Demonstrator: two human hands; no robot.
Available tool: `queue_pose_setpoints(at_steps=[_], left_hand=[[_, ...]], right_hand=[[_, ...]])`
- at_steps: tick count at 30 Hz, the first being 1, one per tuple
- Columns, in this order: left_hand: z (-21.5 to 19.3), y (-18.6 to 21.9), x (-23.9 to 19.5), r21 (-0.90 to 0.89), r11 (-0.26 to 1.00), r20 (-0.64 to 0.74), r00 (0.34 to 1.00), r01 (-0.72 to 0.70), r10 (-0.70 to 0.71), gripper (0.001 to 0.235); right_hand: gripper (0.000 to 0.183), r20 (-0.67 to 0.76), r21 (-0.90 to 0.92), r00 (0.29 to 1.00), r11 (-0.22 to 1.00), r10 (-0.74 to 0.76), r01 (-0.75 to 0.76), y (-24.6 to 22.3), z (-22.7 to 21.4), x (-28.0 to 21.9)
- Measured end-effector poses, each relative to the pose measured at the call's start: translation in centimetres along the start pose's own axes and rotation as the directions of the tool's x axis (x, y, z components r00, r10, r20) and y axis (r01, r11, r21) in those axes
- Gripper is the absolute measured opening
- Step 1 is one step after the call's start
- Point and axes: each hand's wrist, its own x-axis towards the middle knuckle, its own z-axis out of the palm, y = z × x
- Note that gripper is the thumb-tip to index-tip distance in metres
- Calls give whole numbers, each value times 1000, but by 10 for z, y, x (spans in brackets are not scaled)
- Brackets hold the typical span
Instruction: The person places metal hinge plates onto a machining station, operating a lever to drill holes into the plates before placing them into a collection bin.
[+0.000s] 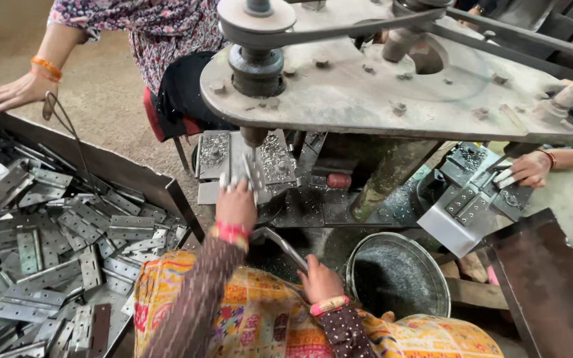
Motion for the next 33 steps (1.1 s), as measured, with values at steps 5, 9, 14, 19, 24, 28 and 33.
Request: queue_pose_setpoints(at_steps=[5,9,14,19,24,28,33], left_hand=[[-12,30,-78,113,993,-391,918,-18,61,29],[-34,21,-66,-105,992,-462,887,-73,17,22],[-82,17,-41,-124,987,-707,707,-99,-18,21],[-32,10,-4,88,996,-370,927,-30,61,21],[0,-8,-4,-24,990,-227,964,136,-138,42],[-5,4,-29,109,984,-230,967,138,-110,40],[6,18,-30,-15,999,-363,930,51,-53,30]], right_hand=[[35,-110,56,994,998,-22,28,-9,-5,-2],[33,-86,117,996,993,-15,25,-3,3,-8],[34,-33,216,999,976,-8,15,0,11,-1],[35,-56,162,998,987,11,-2,-4,11,-2],[32,24,201,1000,980,6,-11,-9,-7,-1],[34,17,207,999,977,43,-46,-10,-5,-2],[36,-72,135,997,991,-9,19,-4,0,2]])
